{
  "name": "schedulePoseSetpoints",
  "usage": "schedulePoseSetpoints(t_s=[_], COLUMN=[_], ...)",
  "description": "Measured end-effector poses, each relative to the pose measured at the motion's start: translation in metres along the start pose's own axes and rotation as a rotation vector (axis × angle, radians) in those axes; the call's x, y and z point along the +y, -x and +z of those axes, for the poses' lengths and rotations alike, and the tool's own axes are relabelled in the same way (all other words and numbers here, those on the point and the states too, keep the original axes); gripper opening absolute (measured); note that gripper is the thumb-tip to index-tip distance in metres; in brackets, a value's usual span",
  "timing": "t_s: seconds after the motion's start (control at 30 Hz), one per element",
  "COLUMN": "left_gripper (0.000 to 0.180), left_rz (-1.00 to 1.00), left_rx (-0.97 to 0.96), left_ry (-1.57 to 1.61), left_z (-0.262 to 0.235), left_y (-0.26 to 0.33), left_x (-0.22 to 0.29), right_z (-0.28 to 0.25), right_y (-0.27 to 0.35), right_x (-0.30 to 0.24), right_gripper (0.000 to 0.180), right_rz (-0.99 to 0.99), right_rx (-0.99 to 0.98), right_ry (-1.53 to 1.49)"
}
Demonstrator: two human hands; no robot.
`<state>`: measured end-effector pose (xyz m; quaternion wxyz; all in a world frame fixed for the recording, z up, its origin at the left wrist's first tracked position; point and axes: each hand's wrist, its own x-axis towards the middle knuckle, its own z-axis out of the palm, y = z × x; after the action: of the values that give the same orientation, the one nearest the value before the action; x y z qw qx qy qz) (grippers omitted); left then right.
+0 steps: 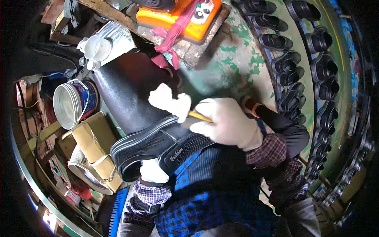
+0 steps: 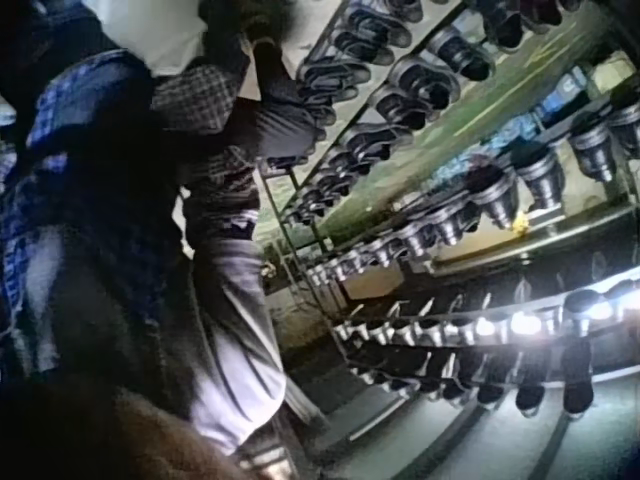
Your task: Applying a white cleaning or priming substance to the sides and sole of a black shoe using a small brush.
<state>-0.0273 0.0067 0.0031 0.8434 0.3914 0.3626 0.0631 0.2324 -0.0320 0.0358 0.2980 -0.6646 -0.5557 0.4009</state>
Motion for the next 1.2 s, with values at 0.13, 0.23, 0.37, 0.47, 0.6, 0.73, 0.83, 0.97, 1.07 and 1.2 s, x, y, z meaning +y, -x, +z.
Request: schedulePoseSetpoints(t_s=[0.13,0.23,0.37,0.47,0.6,0.73,0.83,0.97,1.07,1.2], left_gripper=[0.049,0.049,0.049,0.049,0.049,0.049,0.049,0.049,0.049,0.049], left_rz=[0.008,0.001,0.006,-0.001,-0.004,-0.008,-0.005,0.003,0.000,-0.007], left_rx=[-0.033,-0.016,-0.027,-0.011,-0.034,-0.027,-0.004,0.013,0.007,-0.004], left_ry=[0.009,0.018,0.012,0.014,0.018,0.043,0.067,0.083,0.091,0.081], left_z=[0.006,0.003,0.005,0.004,0.007,0.007,0.006,0.004,0.001,0.003], left_y=[-0.006,-0.006,-0.006,-0.003,-0.006,-0.007,-0.002,0.002,0.000,0.000], left_x=[0.004,0.001,0.000,-0.003,-0.002,-0.002,-0.002,-0.002,-0.001,-0.004], right_z=[0.031,0.040,0.021,0.003,0.013,0.034,0.040,0.021,-0.002,0.008], right_y=[-0.015,-0.029,-0.014,0.000,0.009,-0.005,-0.015,-0.006,0.010,0.013], right_x=[-0.013,-0.013,0.007,0.002,-0.006,-0.009,-0.016,0.004,-0.002,-0.012], right_gripper=[0.024,0.025,0.024,0.026,0.030,0.027,0.023,0.022,0.021,0.034], right_rz=[-0.255,-0.208,-0.110,-0.065,0.039,-0.068,-0.143,0.101,0.341,0.119], right_rx=[0.272,0.229,0.313,0.150,0.129,0.293,0.345,0.287,0.069,0.102], right_ry=[0.091,0.083,-0.224,0.032,0.121,0.239,0.177,-0.129,-0.176,0.107])
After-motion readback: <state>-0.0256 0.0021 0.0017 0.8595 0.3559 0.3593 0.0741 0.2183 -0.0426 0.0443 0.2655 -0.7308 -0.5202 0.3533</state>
